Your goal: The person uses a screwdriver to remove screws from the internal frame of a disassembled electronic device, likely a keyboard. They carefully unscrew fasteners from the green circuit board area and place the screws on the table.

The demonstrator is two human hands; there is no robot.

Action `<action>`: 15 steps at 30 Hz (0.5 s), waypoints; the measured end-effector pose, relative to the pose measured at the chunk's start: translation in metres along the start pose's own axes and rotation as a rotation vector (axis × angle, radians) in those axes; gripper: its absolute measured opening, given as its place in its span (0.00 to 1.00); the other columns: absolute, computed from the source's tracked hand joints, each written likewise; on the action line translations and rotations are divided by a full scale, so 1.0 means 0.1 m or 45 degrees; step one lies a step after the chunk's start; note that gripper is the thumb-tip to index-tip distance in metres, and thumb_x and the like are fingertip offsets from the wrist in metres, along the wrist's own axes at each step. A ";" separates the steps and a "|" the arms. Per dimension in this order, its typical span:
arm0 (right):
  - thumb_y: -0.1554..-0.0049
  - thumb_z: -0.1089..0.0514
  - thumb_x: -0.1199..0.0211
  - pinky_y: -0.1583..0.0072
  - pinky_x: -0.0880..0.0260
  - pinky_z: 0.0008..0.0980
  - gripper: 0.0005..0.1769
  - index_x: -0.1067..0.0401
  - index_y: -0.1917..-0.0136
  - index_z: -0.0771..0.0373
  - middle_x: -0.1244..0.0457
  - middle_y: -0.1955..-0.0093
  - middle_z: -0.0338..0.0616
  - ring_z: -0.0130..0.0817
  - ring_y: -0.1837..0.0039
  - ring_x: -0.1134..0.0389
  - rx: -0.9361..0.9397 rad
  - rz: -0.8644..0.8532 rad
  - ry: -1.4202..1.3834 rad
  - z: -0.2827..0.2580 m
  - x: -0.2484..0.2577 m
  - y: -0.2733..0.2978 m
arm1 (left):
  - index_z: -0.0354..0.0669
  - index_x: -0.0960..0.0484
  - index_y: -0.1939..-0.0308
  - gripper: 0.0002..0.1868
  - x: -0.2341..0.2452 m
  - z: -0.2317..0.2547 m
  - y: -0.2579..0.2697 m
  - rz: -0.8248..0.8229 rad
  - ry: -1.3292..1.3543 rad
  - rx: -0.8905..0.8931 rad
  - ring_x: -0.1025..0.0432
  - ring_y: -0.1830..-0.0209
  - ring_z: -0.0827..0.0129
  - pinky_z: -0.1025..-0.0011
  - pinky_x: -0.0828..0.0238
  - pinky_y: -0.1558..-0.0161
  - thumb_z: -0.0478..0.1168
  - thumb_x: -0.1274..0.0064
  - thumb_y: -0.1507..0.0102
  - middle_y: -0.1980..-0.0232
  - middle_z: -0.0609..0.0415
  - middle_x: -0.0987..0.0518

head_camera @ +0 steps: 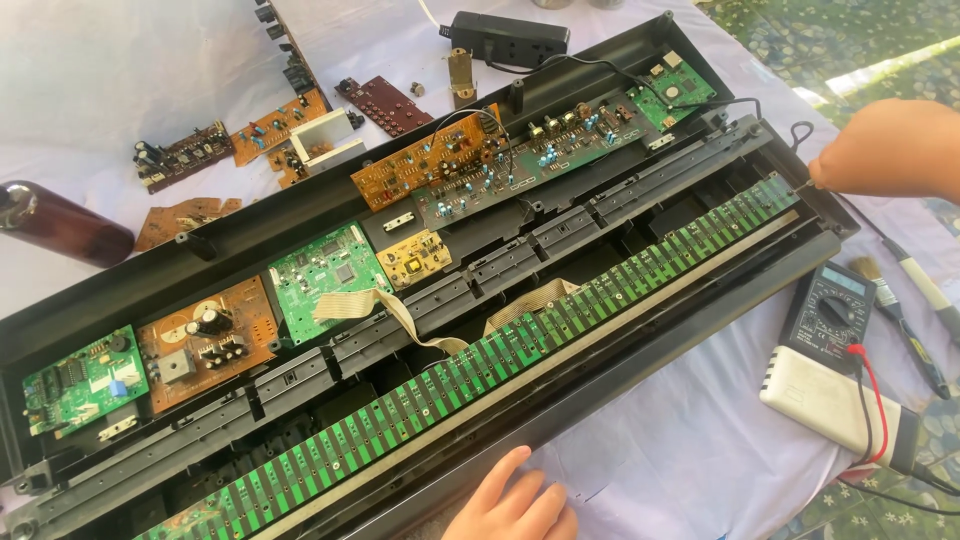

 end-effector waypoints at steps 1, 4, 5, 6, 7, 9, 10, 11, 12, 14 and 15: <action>0.40 0.40 0.52 0.41 0.24 0.23 0.13 0.24 0.56 0.30 0.28 0.52 0.13 0.20 0.46 0.27 0.002 0.002 0.002 0.01 -0.12 -0.09 | 0.47 0.25 0.71 0.10 0.00 0.00 0.00 0.000 0.000 0.003 0.24 0.58 0.67 0.55 0.35 0.29 0.34 0.45 0.35 0.64 0.55 0.27; 0.39 0.46 0.50 0.38 0.26 0.28 0.03 0.37 0.53 0.41 0.34 0.54 0.22 0.27 0.46 0.30 0.283 0.233 0.376 -0.03 -0.31 -0.23 | 0.47 0.25 0.71 0.10 -0.02 0.00 0.00 0.007 0.009 -0.005 0.24 0.59 0.67 0.55 0.35 0.29 0.34 0.44 0.35 0.65 0.55 0.27; 0.38 0.42 0.52 0.38 0.25 0.25 0.07 0.33 0.51 0.35 0.32 0.50 0.17 0.23 0.44 0.29 0.176 0.195 0.243 -0.03 -0.27 -0.21 | 0.47 0.25 0.71 0.10 -0.02 0.00 0.00 0.004 0.007 -0.005 0.24 0.59 0.67 0.55 0.36 0.29 0.34 0.44 0.35 0.64 0.55 0.27; 0.38 0.38 0.53 0.37 0.25 0.23 0.11 0.28 0.49 0.29 0.30 0.47 0.13 0.20 0.43 0.28 0.069 0.158 0.101 -0.05 -0.24 -0.19 | 0.47 0.25 0.71 0.10 -0.01 -0.01 0.00 -0.003 0.005 -0.008 0.24 0.59 0.67 0.55 0.36 0.29 0.34 0.44 0.36 0.64 0.55 0.27; 0.38 0.38 0.53 0.37 0.25 0.23 0.11 0.28 0.49 0.29 0.30 0.47 0.13 0.20 0.43 0.28 0.066 0.156 0.099 -0.06 -0.27 -0.18 | 0.47 0.25 0.71 0.10 -0.02 -0.01 0.01 -0.004 0.004 -0.012 0.24 0.59 0.67 0.55 0.36 0.29 0.34 0.44 0.36 0.64 0.55 0.27; 0.36 0.30 0.59 0.39 0.23 0.20 0.20 0.25 0.47 0.25 0.29 0.45 0.02 0.13 0.43 0.26 -0.032 -0.035 -0.028 -0.05 -0.31 -0.18 | 0.48 0.25 0.71 0.10 -0.04 -0.01 0.02 -0.001 0.001 -0.010 0.23 0.58 0.69 0.55 0.36 0.28 0.34 0.44 0.35 0.64 0.56 0.27; 0.36 0.30 0.59 0.39 0.23 0.20 0.20 0.25 0.47 0.25 0.29 0.45 0.02 0.13 0.43 0.26 -0.035 -0.034 -0.028 -0.07 -0.29 -0.18 | 0.48 0.25 0.71 0.10 -0.05 -0.02 0.03 0.001 0.000 -0.012 0.23 0.58 0.69 0.55 0.36 0.28 0.34 0.44 0.35 0.64 0.56 0.27; 0.35 0.29 0.62 0.38 0.23 0.21 0.25 0.23 0.49 0.28 0.27 0.46 0.06 0.14 0.44 0.25 -0.034 -0.077 -0.111 -0.10 -0.27 -0.18 | 0.48 0.25 0.71 0.10 -0.07 -0.02 0.04 -0.002 -0.007 -0.010 0.23 0.58 0.69 0.55 0.36 0.28 0.34 0.44 0.35 0.64 0.56 0.27; 0.34 0.27 0.66 0.38 0.23 0.23 0.31 0.21 0.51 0.31 0.26 0.48 0.10 0.15 0.45 0.24 -0.032 -0.126 -0.191 -0.12 -0.28 -0.16 | 0.48 0.24 0.71 0.10 -0.08 -0.01 0.04 -0.004 -0.006 -0.007 0.23 0.58 0.70 0.56 0.37 0.27 0.34 0.44 0.35 0.64 0.57 0.27; 0.35 0.27 0.63 0.36 0.24 0.24 0.29 0.21 0.49 0.30 0.26 0.46 0.09 0.17 0.43 0.25 -0.042 -0.115 -0.208 -0.11 -0.19 -0.10 | 0.49 0.24 0.72 0.11 -0.10 -0.01 0.05 0.001 -0.003 -0.004 0.23 0.59 0.70 0.56 0.37 0.27 0.34 0.45 0.35 0.64 0.57 0.27; 0.36 0.27 0.61 0.35 0.25 0.25 0.27 0.20 0.47 0.29 0.27 0.43 0.07 0.18 0.40 0.26 -0.051 -0.099 -0.226 -0.11 -0.14 -0.08 | 0.49 0.25 0.72 0.11 -0.10 -0.01 0.05 0.004 -0.004 0.001 0.24 0.59 0.71 0.56 0.37 0.28 0.35 0.45 0.34 0.64 0.58 0.26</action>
Point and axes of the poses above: each hand's wrist, its own y-axis away from the middle knuckle, its own x-axis out of the back of the hand, z = x × y, the point moved 2 cm from there along -y, towards the middle knuckle
